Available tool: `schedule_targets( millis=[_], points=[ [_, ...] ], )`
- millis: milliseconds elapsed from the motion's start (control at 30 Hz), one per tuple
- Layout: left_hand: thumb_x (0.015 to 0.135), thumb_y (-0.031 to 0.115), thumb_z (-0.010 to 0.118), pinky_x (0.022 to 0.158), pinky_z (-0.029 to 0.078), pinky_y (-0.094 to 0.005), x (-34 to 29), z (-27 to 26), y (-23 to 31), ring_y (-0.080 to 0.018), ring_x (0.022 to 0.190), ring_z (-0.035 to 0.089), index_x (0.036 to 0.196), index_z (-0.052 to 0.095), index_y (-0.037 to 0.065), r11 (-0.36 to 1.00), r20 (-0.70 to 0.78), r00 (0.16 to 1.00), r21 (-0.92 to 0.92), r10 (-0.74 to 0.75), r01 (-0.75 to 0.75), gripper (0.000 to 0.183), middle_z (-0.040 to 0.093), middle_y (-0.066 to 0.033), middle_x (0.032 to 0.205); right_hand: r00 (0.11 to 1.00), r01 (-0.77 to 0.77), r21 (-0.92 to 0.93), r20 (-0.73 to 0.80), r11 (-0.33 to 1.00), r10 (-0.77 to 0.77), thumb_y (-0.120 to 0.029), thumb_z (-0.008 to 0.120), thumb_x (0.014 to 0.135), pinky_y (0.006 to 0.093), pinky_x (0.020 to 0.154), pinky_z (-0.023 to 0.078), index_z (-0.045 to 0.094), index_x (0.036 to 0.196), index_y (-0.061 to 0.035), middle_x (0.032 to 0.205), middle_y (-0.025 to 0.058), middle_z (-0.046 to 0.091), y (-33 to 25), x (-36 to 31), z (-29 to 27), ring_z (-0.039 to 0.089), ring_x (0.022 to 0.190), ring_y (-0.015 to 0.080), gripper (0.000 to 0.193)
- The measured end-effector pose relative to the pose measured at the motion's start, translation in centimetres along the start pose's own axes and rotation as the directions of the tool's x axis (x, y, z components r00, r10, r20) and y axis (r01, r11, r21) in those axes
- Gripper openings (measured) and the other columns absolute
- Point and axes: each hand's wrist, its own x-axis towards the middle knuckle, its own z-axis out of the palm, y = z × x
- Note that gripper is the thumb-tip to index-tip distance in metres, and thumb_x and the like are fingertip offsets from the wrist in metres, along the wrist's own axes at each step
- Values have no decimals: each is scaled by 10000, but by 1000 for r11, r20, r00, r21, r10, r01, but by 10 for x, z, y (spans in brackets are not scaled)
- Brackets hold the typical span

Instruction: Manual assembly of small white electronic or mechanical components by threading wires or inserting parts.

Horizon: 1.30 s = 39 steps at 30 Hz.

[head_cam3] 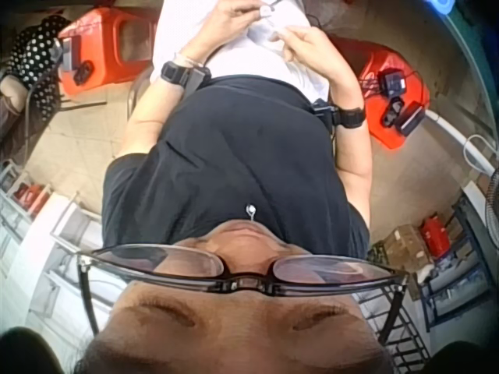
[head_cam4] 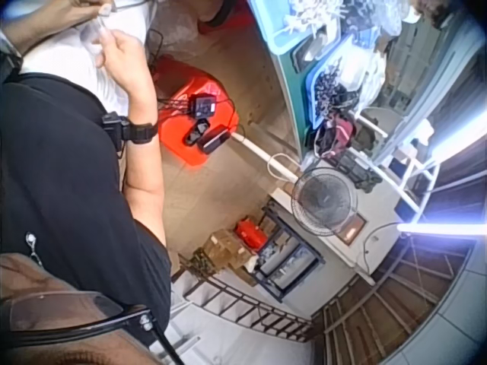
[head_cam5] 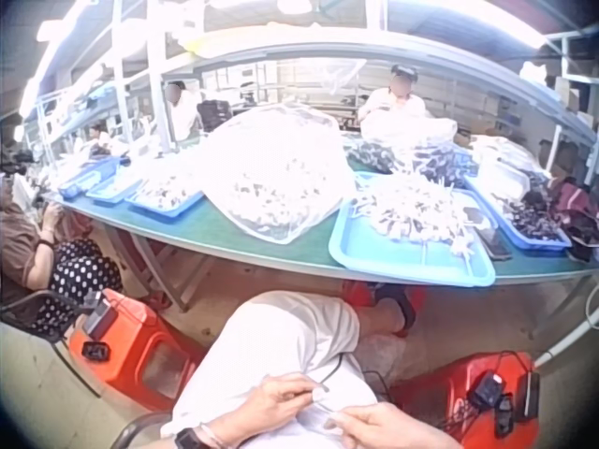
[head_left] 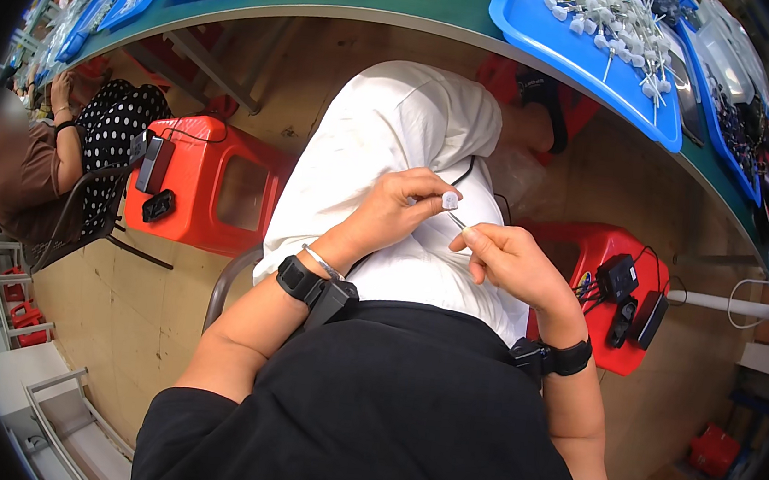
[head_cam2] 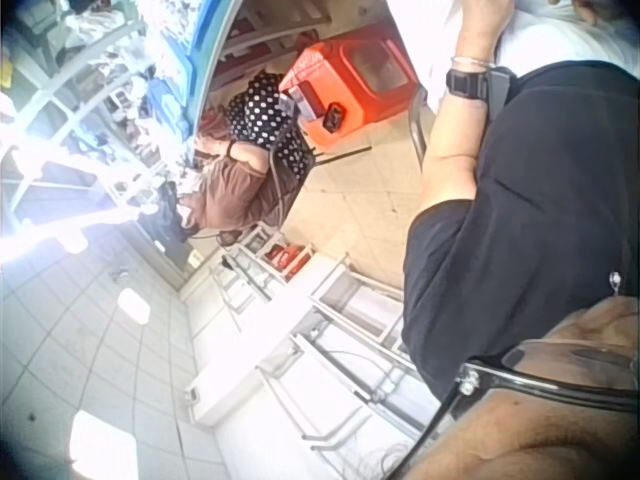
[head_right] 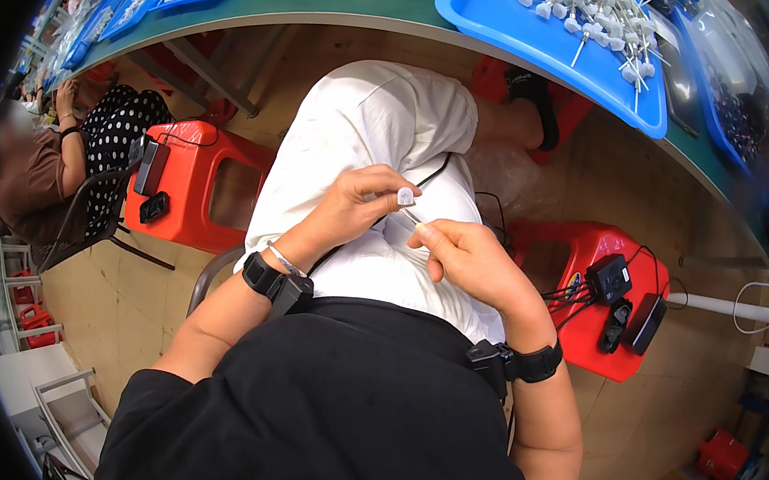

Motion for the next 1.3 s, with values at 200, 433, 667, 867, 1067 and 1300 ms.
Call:
schedule_targets(
  millis=[200, 433, 667, 867, 1067, 1300],
  points=[
    [947, 116, 682, 690, 498, -272, 0, 0, 4, -132, 776, 623, 1046, 753, 36, 998, 34, 998, -28, -48, 49, 146, 687, -63, 897, 1000, -24, 66, -6, 998, 24, -316, 504, 1061, 237, 538, 367, 710, 1021, -15, 620, -21, 570, 6, 3, -3, 423, 553, 39, 366],
    [937, 88, 675, 729, 502, -287, 0, -2, 4, -164, 816, 634, 1068, 752, 42, 1000, 84, 996, 12, 2, -3, 159, 699, -72, 920, 989, -141, 187, 82, 972, 127, -346, 486, 1067, 218, 426, 269, 694, 1036, 1, 608, 12, 574, 4, 5, -5, 322, 434, 22, 406],
    [949, 78, 653, 760, 500, -286, -1, 1, 4, -171, 871, 641, 1095, 746, 32, 999, 136, 991, -43, 17, -11, 179, 698, -77, 969, 980, -166, 240, 149, 957, 133, -344, 468, 1073, 210, 389, 242, 671, 1074, 31, 604, 37, 583, 10, 8, -6, 318, 402, 19, 425],
    [962, 91, 642, 768, 497, -282, -2, 0, 2, -169, 879, 640, 1106, 741, 24, 998, 140, 990, -55, -6, 14, 187, 695, -82, 976, 973, -149, 248, 212, 957, 97, -348, 446, 1079, 204, 390, 249, 661, 1093, 33, 607, 47, 595, 8, 7, -9, 328, 397, 20, 437],
    [971, 108, 641, 761, 493, -282, -1, 1, 3, -162, 879, 634, 1111, 740, 25, 998, 151, 988, -55, -26, 35, 190, 692, -78, 976, 977, -144, 272, 191, 951, 94, -355, 444, 1079, 203, 388, 250, 659, 1094, 27, 605, 46, 593, 10, 7, -10, 329, 396, 20, 439],
    [967, 98, 642, 761, 493, -281, -1, 1, 3, -163, 879, 635, 1109, 738, 20, 999, 153, 988, -47, -6, 13, 188, 691, -79, 974, 979, -144, 298, 179, 944, 93, -343, 465, 1074, 203, 386, 234, 661, 1084, -5, 619, 44, 595, 11, 8, -9, 319, 395, 19, 390]
  ],
)
